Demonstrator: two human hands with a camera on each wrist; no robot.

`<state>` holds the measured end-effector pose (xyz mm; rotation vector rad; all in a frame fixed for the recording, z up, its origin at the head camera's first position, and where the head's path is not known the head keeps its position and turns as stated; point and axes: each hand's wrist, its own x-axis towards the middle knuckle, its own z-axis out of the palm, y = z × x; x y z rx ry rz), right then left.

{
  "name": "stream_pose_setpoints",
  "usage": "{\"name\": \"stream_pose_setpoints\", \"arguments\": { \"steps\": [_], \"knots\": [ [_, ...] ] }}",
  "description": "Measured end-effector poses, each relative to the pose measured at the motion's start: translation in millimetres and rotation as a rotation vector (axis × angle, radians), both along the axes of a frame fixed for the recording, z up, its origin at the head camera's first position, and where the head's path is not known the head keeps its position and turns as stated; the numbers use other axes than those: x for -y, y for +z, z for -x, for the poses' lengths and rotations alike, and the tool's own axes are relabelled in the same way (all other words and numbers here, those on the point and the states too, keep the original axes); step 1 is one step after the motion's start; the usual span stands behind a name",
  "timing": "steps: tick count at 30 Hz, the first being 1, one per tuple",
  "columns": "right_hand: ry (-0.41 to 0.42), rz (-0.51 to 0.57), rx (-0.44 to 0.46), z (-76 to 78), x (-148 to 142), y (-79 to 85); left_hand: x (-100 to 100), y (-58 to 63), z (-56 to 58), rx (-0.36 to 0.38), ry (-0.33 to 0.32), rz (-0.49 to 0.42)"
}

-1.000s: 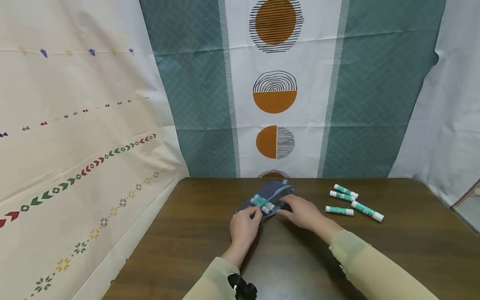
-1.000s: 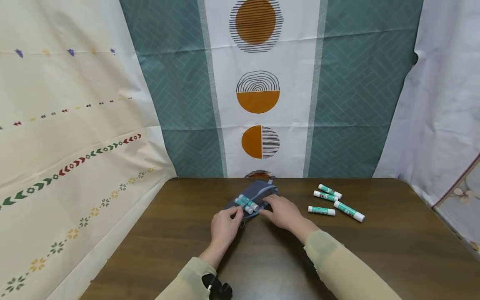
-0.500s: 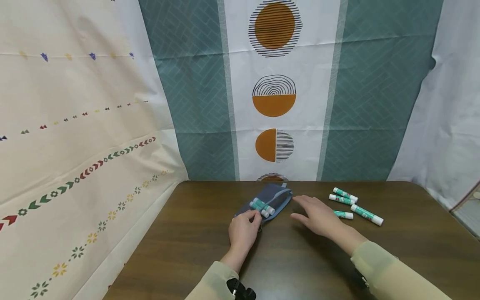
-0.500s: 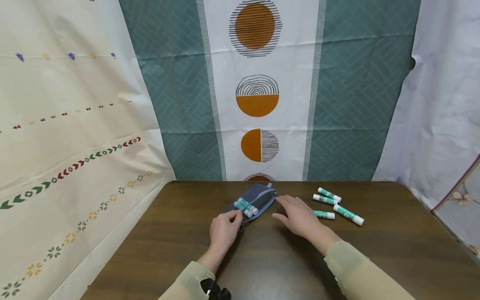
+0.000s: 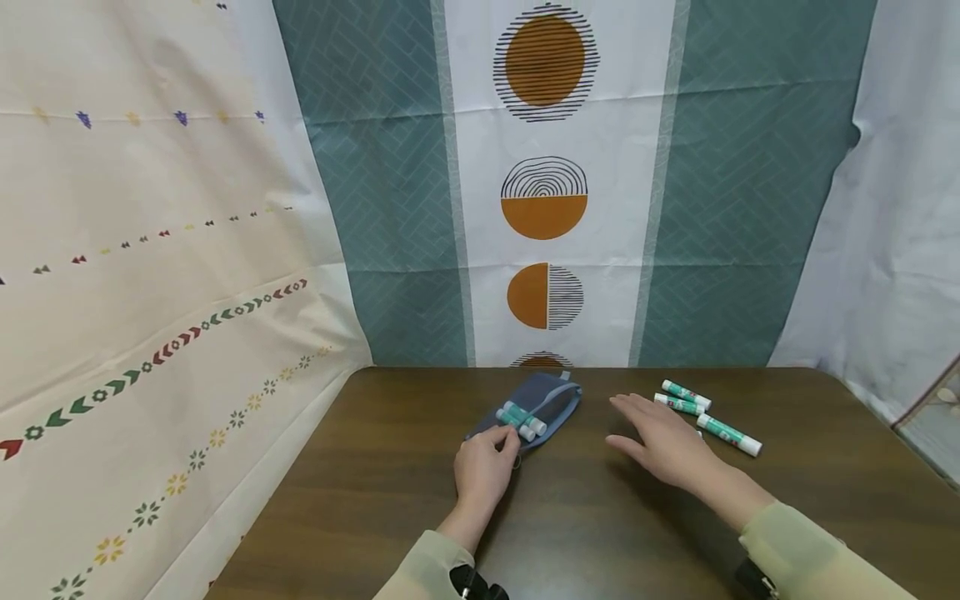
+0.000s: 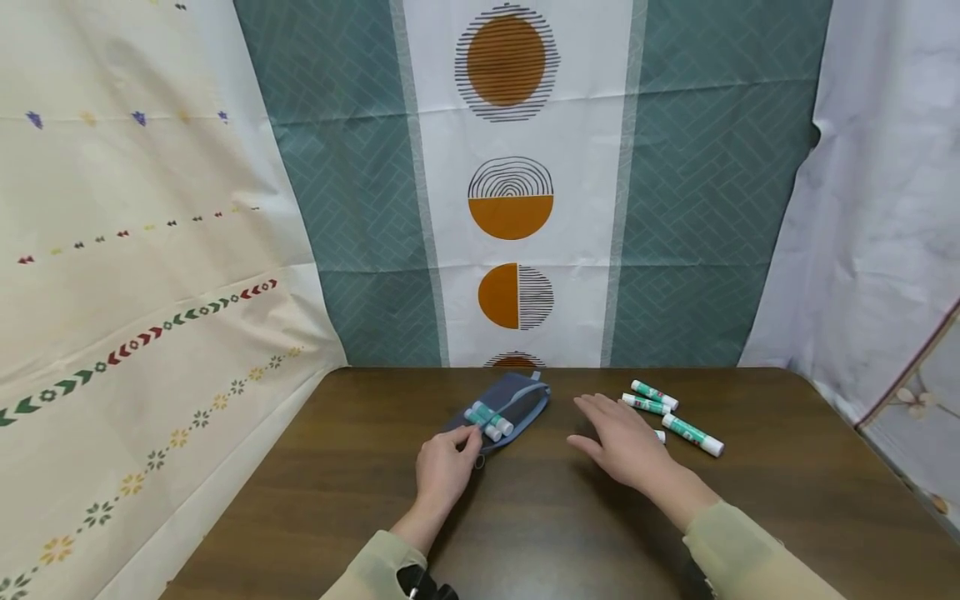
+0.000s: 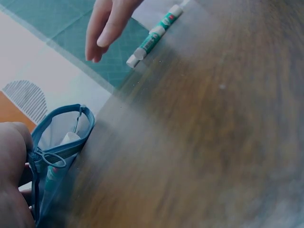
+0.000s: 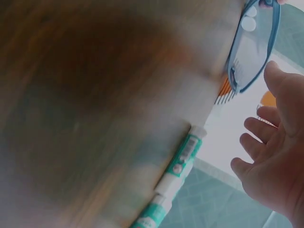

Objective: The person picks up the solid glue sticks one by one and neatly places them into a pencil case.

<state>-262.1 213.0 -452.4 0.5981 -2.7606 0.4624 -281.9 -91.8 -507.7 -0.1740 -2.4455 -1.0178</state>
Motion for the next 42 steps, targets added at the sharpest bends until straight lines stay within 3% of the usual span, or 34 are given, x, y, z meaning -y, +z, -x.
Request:
{"name": "stream_pose_setpoints", "arguments": {
  "steps": [15, 23, 31, 35, 42],
  "knots": [
    [-0.041, 0.004, -0.017, -12.8, -32.1, 8.5, 0.5, -1.2, 0.5, -0.007, -0.012, -0.004],
    [-0.065, 0.026, -0.032, -15.8, -49.9, 7.0, 0.4, -2.4, 0.0, -0.035, -0.008, -0.005],
    [-0.095, 0.001, -0.071, -19.7, -72.5, 3.9, 0.2, -2.8, 1.4, -0.011, -0.014, -0.014],
    [-0.11, -0.026, -0.091, -20.8, -81.4, 2.6, 0.7, -5.1, 0.9, -0.036, -0.004, -0.011],
    [-0.141, -0.043, -0.096, -24.3, -95.3, -0.8, 0.6, -7.5, 0.4, -0.143, -0.023, -0.027]
  ]
}}
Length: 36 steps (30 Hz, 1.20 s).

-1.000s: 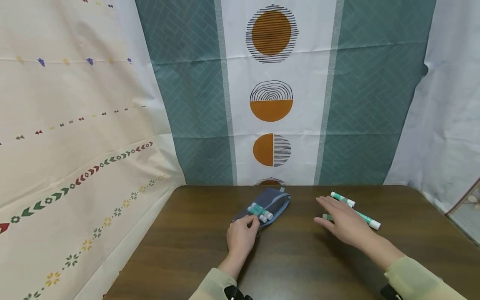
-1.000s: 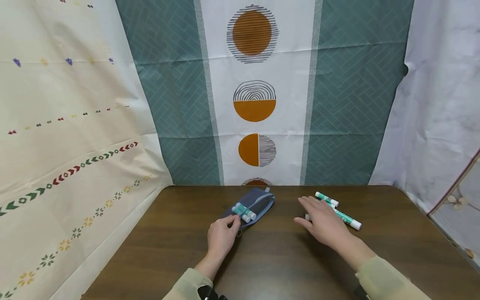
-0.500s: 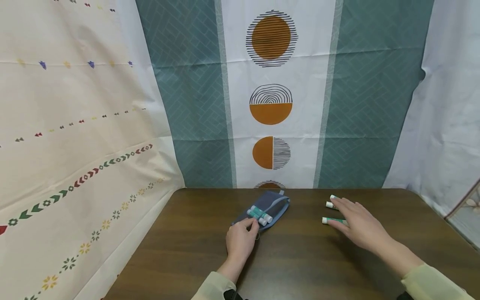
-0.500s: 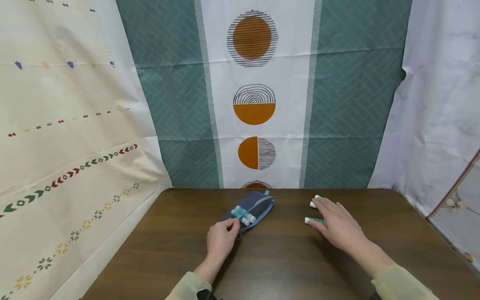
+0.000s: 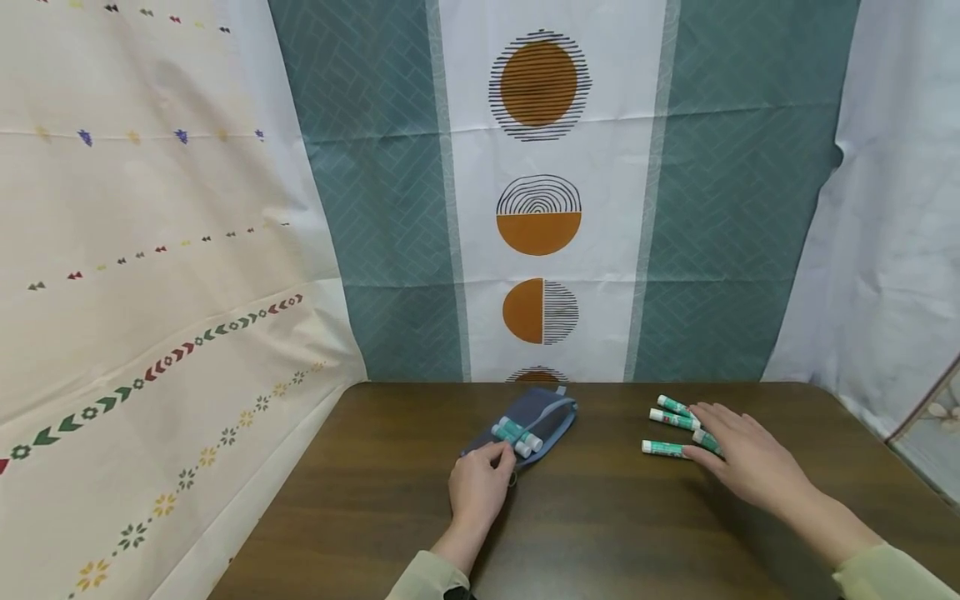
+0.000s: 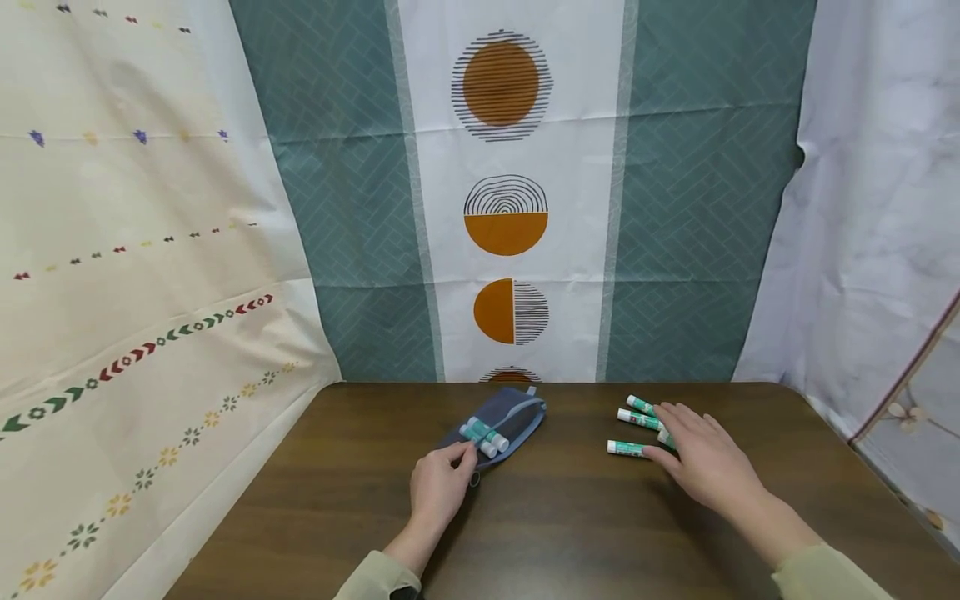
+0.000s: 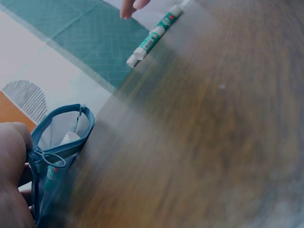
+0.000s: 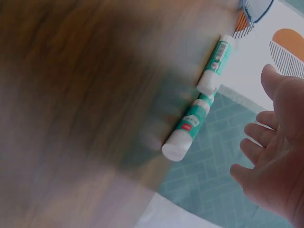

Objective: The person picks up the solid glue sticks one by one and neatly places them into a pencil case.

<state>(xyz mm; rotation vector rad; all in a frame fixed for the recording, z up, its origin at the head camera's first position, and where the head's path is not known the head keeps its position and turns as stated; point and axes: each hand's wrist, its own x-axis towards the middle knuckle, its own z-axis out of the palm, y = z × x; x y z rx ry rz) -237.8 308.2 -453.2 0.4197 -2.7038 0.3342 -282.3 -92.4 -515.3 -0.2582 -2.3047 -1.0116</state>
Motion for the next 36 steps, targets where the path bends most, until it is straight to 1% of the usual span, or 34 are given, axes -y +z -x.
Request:
{"name": "stream_pose_setpoints", "arguments": {
  "steps": [3, 4, 6, 10, 18, 21, 25, 28, 33, 36],
  "knots": [
    [-0.022, -0.011, 0.022, -1.9, -6.4, -0.7, -0.6, 1.3, -0.6, 0.026, 0.003, -0.004],
    [-0.029, -0.014, 0.029, -2.5, -8.6, -1.4, -0.6, 1.9, -1.2, 0.052, 0.004, -0.004],
    [-0.044, -0.017, 0.035, -3.4, -13.3, -3.1, -0.3, 2.1, -1.0, 0.079, 0.01, 0.004],
    [-0.057, -0.012, 0.032, -5.7, -21.7, -5.4, -0.3, 2.4, -0.2, 0.118, 0.015, 0.015],
    [-0.069, -0.007, 0.052, -8.7, -36.0, -6.6, -0.9, 2.9, -0.1, 0.127, 0.026, 0.003],
    [-0.067, 0.002, 0.054, -9.0, -41.6, -11.3, -0.8, 2.7, -0.5, 0.133, 0.031, 0.002],
    [-0.069, 0.006, 0.059, -11.6, -47.0, -20.6, 0.3, 0.3, -4.4, 0.13, 0.035, 0.003],
    [-0.075, -0.001, 0.063, -12.6, -49.5, -23.6, 0.7, -1.3, -3.9, 0.134, 0.034, 0.003],
    [-0.08, -0.008, 0.061, -12.7, -56.7, -22.9, 0.0, 0.4, -2.0, 0.154, 0.03, 0.005],
    [-0.093, -0.009, 0.077, -12.3, -62.4, -19.8, -1.5, 2.8, 0.3, 0.142, 0.021, 0.007]
  ]
}}
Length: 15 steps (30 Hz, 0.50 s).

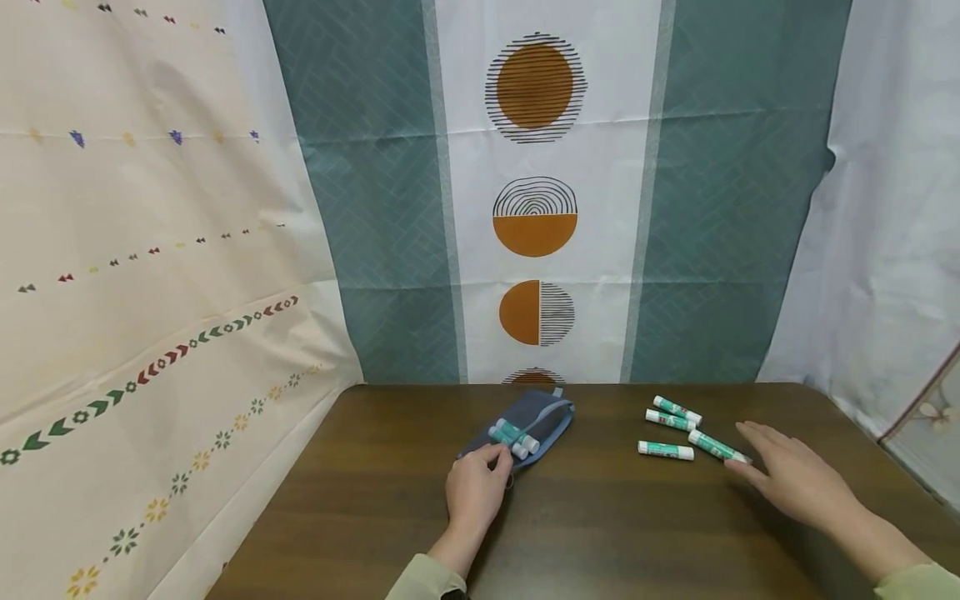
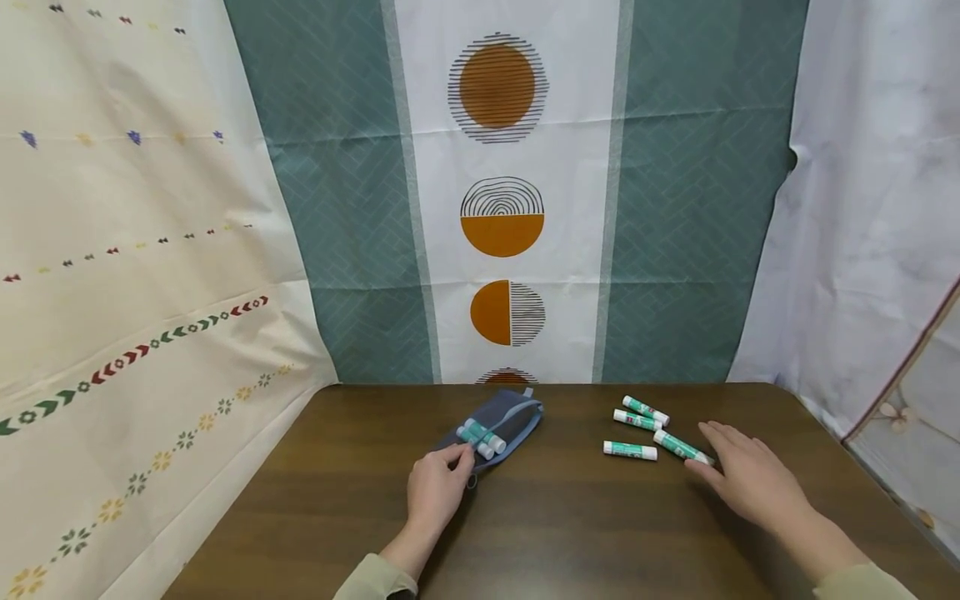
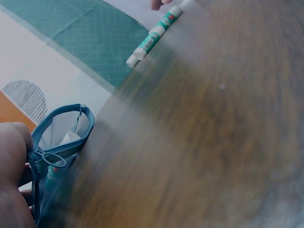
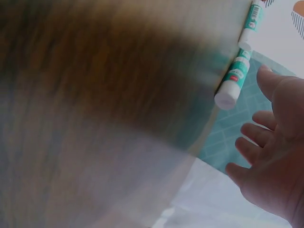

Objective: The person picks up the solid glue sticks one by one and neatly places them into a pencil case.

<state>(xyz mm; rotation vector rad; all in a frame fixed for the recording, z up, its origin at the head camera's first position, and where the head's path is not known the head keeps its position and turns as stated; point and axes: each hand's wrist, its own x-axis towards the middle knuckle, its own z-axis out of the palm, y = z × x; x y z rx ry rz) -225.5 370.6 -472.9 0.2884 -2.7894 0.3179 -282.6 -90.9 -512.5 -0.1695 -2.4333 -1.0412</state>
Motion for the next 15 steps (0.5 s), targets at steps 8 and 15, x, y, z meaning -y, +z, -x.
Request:
{"name": "stream_pose_setpoints", "arguments": {
  "steps": [8, 15],
  "knots": [
    [-0.009, -0.018, 0.042, -1.1, -8.7, 5.6, -1.9, 3.3, 0.5, -0.002, -0.008, 0.003],
    [-0.009, -0.027, 0.086, -0.7, -8.4, 3.9, 1.0, 4.3, 0.4, 0.024, -0.008, 0.005]
  ]
}}
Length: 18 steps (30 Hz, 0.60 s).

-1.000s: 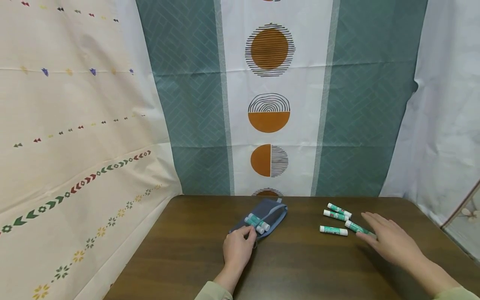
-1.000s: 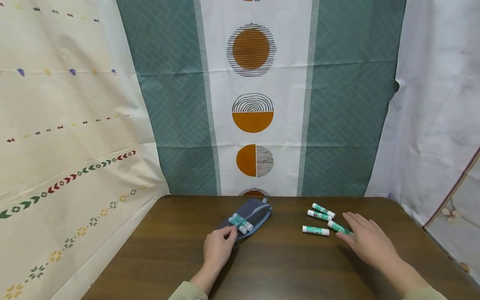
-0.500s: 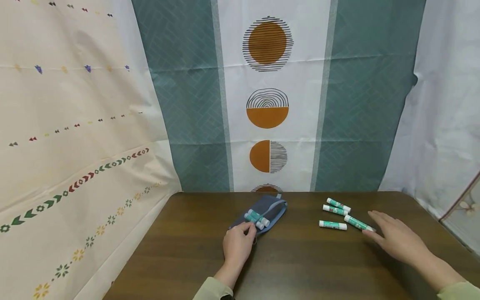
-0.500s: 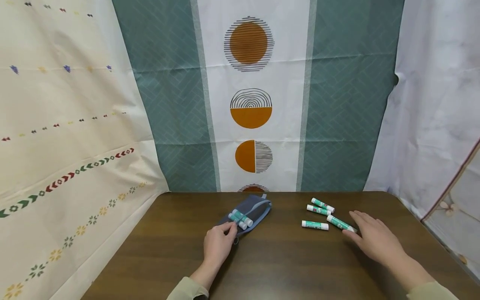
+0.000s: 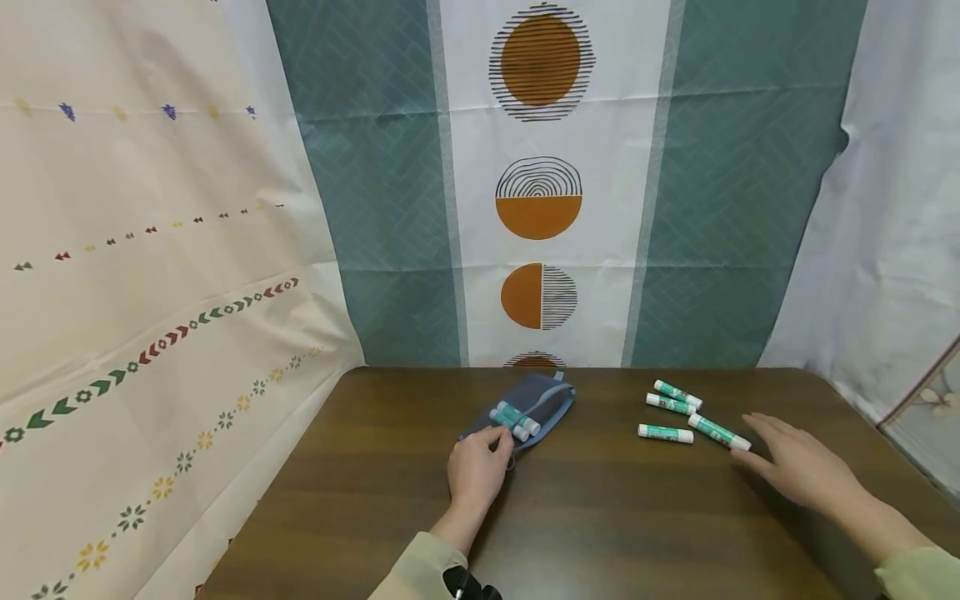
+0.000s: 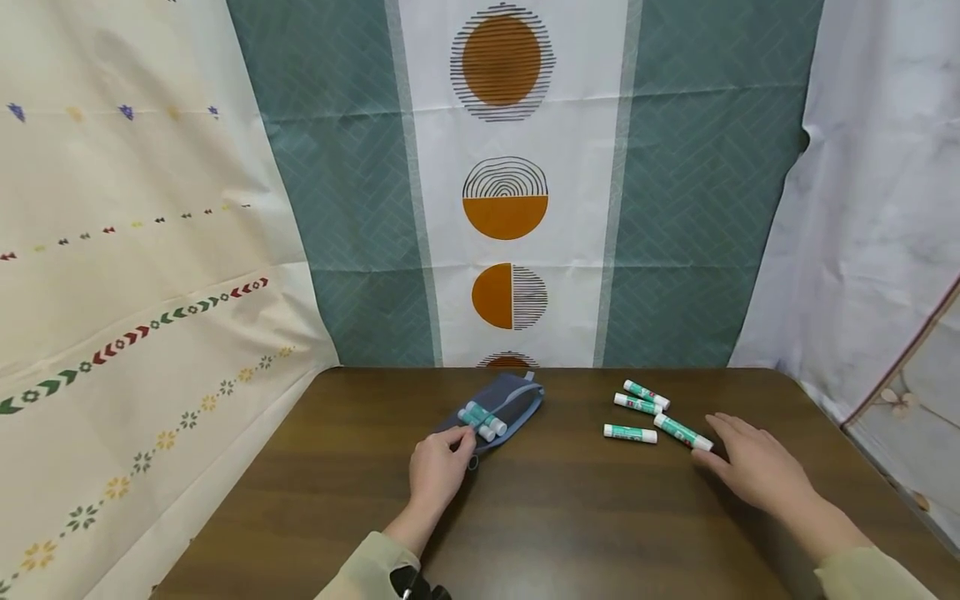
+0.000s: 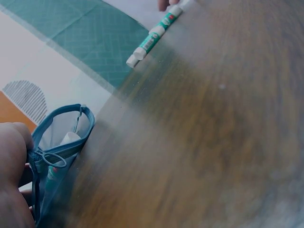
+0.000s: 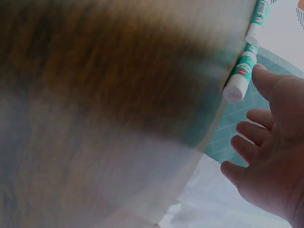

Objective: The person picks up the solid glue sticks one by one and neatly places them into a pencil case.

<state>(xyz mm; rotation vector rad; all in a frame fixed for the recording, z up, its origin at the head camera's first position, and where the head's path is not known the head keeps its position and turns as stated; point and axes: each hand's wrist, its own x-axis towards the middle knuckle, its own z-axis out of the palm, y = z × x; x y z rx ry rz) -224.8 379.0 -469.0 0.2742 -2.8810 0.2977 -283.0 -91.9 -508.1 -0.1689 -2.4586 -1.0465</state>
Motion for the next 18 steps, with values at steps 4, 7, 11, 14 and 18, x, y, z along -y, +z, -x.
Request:
{"name": "stream_pose_setpoints", "arguments": {
  "steps": [4, 7, 11, 14, 18],
  "knots": [
    [0.007, 0.006, 0.013, 3.4, -1.1, -0.9, 0.0, 1.6, 2.7, 0.007, 0.003, 0.007],
    [0.008, 0.013, 0.028, 6.3, -2.9, -1.1, 0.2, 2.4, 3.5, 0.007, 0.007, 0.012],
    [0.005, 0.027, 0.053, 9.0, -5.6, -1.4, 0.5, 3.5, 3.4, -0.006, 0.008, 0.012],
    [0.015, 0.045, 0.073, 9.6, -6.8, -3.0, 0.6, 2.7, 3.1, -0.01, 0.007, 0.012],
    [0.022, 0.067, 0.108, 9.3, -7.9, -6.2, 0.4, 0.7, 1.5, 0.002, 0.004, 0.015]
  ]
}}
